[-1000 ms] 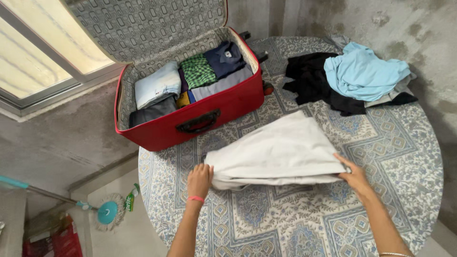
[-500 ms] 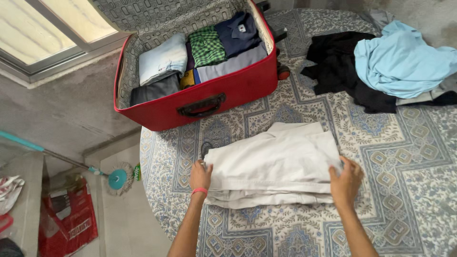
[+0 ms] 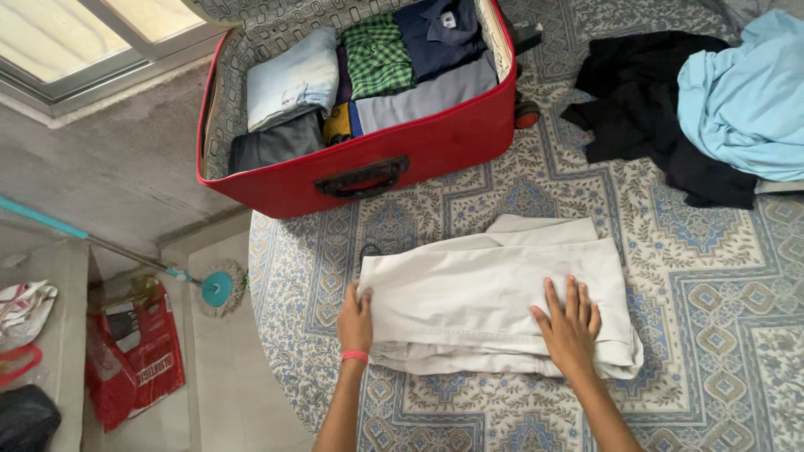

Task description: The person folds a pair of black pants and a pair of white pants by hand on a bed and places them into an open red suitcase already containing other folded clothes.

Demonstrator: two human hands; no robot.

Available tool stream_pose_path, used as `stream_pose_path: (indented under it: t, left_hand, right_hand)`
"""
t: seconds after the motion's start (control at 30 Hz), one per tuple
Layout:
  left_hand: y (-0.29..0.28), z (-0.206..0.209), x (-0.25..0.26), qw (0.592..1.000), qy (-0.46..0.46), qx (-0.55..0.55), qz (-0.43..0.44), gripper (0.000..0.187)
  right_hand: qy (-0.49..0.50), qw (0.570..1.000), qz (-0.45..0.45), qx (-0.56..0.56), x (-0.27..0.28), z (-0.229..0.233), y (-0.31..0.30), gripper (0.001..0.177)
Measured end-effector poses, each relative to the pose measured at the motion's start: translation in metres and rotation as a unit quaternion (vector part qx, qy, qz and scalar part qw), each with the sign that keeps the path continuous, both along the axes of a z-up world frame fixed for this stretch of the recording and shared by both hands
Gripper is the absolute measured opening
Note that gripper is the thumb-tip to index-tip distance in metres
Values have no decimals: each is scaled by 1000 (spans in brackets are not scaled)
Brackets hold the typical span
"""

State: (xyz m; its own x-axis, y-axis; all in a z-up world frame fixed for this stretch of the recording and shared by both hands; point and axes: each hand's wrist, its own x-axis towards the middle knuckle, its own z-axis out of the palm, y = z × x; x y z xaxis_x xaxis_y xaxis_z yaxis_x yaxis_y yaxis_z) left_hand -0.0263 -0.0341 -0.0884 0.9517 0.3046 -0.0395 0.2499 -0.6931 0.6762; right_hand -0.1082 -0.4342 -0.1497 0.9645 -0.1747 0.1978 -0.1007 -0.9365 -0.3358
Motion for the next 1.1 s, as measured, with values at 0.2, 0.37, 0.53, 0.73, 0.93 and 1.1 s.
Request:
stream_pose_path:
  t: [0.2,0.37,0.53,0.73,0.93,1.1]
  left_hand:
    - [18,53,13,990,71,64,101,33]
    - [-11,7,10,987,-64,149,0,53]
    - [-5,-58,9,993,-33,104,35,75]
    - [-1,-119,37,845,105,-521,59,45]
    - [-55,-65,-1,939,-102,-327,16,48]
    - [-26,-48,-34,982,-159,39,99,86]
  right_hand:
    - [31,998,4,55,-3,24,-13,62]
    - [106,991,52,58,-3,57,19,77]
    - [137,971,155,115,-6,85,115,93]
    - [39,962,210,168,14,88,209,98]
    - [101,978,115,142,39,59,232,66]
    - [114,976,96,158,32,73,251,75]
